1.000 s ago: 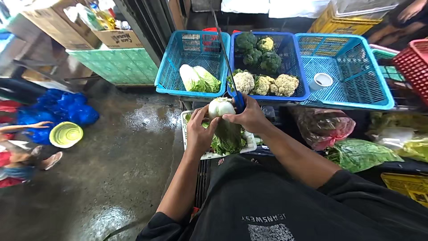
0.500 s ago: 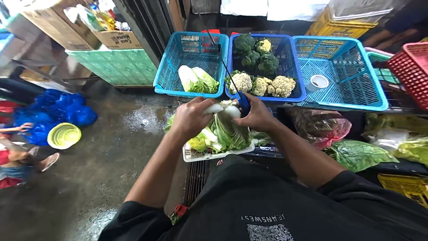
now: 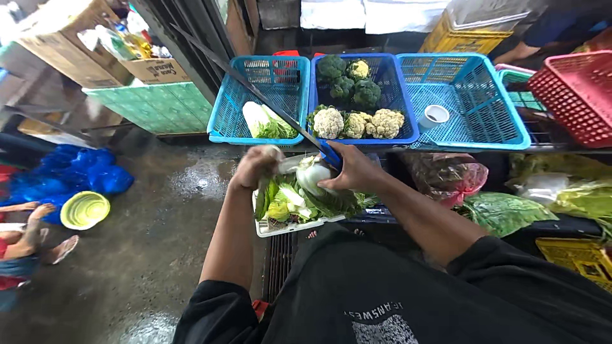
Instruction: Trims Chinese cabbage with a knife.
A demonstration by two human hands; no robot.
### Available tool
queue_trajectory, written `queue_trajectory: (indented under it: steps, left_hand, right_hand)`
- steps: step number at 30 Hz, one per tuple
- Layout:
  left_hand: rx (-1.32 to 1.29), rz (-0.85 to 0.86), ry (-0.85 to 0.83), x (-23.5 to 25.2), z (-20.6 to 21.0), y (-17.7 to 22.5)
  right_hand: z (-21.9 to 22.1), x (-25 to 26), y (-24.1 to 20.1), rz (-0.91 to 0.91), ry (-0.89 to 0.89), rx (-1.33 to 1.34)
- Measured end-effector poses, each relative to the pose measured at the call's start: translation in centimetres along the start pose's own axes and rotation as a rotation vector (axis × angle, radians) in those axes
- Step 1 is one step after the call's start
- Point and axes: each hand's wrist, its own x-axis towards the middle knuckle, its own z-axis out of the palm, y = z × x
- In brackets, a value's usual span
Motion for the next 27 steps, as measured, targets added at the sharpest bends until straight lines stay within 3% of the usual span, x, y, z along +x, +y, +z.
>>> queue_trajectory:
  steps: [3,5,7,9,13,16,21,27]
  left_hand:
    - [-0.037,0.030,0.302,-2.0,-3.3,-0.8]
    - [0.258,-0.113,0.495,-2.6,-2.2,-1.3]
    - [0.622,-0.267,0.518,-2.5,-0.4,-3.4]
    - [0.774,-0.283,0.531,-2.1,2.1,-5.9]
    - [0.634,-0.151,0.526,-0.9,14.1,-7.7]
    - [0.710,-0.232,0.689,0.4,19.5,-9.4]
    - [0.615,-0.334,0.681,0.2,19.2,-9.4]
    - [0.248,-0.239,0.769,-0.6,17.9,-10.2]
  right_hand:
    - [-1.0,-1.4,1.4,0.019,0.040,0.042]
    - [-1.7,-2.1,2.3,0.061,0.090,0.109]
    - [-1.8,-2.4,3.1,0.114,0.143,0.152]
    - [-1.3,-2.3,3.5,0.167,0.199,0.183]
    - [0.0,-2.2,4.1,0.266,0.278,0.258]
    - [0.6,-2.2,3.9,0.316,0.260,0.287]
    - [-0.5,-2.3,4.7,0.328,0.158,0.304]
    - [0.7,-2.2,5.2,0.344,0.066,0.297]
